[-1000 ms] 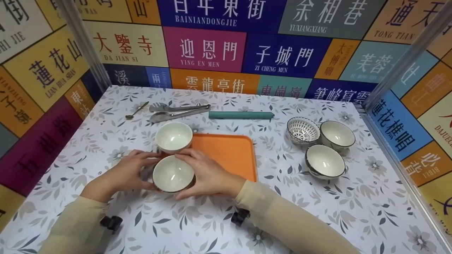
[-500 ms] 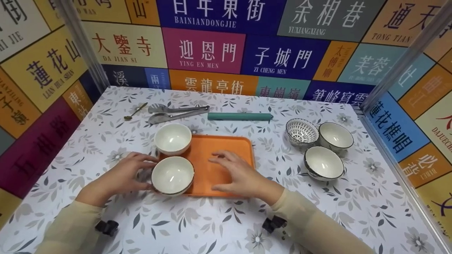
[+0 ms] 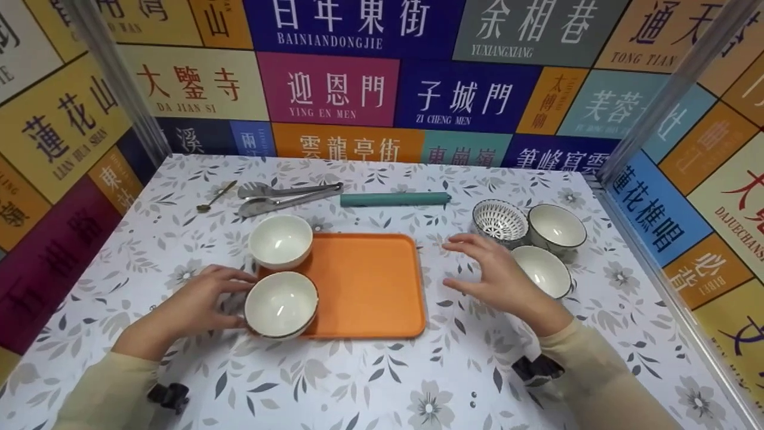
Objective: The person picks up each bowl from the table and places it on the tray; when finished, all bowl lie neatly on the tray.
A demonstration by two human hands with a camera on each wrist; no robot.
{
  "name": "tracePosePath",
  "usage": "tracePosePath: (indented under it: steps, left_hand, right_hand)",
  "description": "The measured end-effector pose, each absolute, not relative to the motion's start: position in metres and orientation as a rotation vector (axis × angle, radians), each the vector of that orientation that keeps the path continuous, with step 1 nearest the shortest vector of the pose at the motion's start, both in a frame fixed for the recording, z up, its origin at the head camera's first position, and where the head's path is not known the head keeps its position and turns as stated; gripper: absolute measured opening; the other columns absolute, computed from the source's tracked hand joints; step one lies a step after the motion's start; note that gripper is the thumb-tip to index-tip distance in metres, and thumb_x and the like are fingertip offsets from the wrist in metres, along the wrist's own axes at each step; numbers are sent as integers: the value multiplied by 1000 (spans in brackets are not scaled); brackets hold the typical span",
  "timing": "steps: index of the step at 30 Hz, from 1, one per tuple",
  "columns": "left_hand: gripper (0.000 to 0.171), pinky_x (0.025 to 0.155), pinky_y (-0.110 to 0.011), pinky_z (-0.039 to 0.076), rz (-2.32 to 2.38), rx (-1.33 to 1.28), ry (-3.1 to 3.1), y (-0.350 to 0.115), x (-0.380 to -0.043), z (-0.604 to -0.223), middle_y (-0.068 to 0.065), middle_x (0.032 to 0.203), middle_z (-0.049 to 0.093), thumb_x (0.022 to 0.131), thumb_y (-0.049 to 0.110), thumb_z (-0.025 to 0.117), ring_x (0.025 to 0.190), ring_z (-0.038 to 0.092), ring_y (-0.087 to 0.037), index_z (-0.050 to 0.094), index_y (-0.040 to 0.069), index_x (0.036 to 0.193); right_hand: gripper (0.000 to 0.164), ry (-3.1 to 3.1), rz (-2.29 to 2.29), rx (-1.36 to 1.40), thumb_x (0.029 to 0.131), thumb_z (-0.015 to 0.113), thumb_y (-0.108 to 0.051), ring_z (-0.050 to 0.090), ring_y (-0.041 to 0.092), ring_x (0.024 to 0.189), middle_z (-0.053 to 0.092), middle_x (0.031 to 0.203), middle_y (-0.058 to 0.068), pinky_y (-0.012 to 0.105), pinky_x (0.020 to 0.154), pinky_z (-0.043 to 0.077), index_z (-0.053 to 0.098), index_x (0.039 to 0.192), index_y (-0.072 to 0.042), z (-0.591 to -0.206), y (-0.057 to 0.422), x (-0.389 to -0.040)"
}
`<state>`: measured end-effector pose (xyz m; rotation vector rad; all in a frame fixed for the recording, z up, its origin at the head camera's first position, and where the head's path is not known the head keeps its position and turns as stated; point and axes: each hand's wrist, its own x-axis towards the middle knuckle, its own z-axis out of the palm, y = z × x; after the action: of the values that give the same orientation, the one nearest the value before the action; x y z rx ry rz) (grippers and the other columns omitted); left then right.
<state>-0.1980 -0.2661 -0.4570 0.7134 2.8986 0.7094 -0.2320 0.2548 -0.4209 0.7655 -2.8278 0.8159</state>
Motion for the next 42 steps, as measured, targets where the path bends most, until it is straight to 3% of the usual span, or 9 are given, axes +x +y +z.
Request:
tracePosePath:
  steps: [6, 16, 30, 42]
  left_hand:
    - [62, 108, -67, 42, 689, 658, 2880, -268, -197, -456, -5, 138, 65, 71, 23, 93, 133, 50, -35, 74, 11, 128]
    - [62, 108, -69, 39, 677, 680, 2884, -268, -196, -456, -6, 139, 65, 71, 22, 92, 132, 51, -37, 73, 11, 129]
    - [61, 106, -71, 39, 605, 701, 2895, -263, -197, -451, -7, 138, 65, 73, 24, 93, 132, 51, -38, 73, 10, 129]
    - [62, 109, -71, 36, 585, 636, 2875, -260, -198, -450, -7, 140, 64, 73, 23, 92, 135, 49, -38, 72, 10, 130]
  right_hand:
    - [69, -2930, 758, 650, 83, 87, -36, 41, 37, 145, 50, 154, 11, 64, 120, 28, 61, 144, -14, -419, 303, -240]
    - [89, -2956, 669, 610, 73, 91, -49, 41, 47, 141, 48, 152, 20, 70, 115, 29, 57, 145, -9, -418, 362, -246]
    - [108, -3069, 588, 542, 65, 93, -58, 42, 47, 139, 46, 152, 22, 73, 111, 34, 50, 152, -11, -416, 394, -235]
    - [119, -3099, 578, 450, 60, 95, -60, 48, 46, 132, 49, 146, 25, 71, 107, 41, 46, 152, -2, -425, 402, -235]
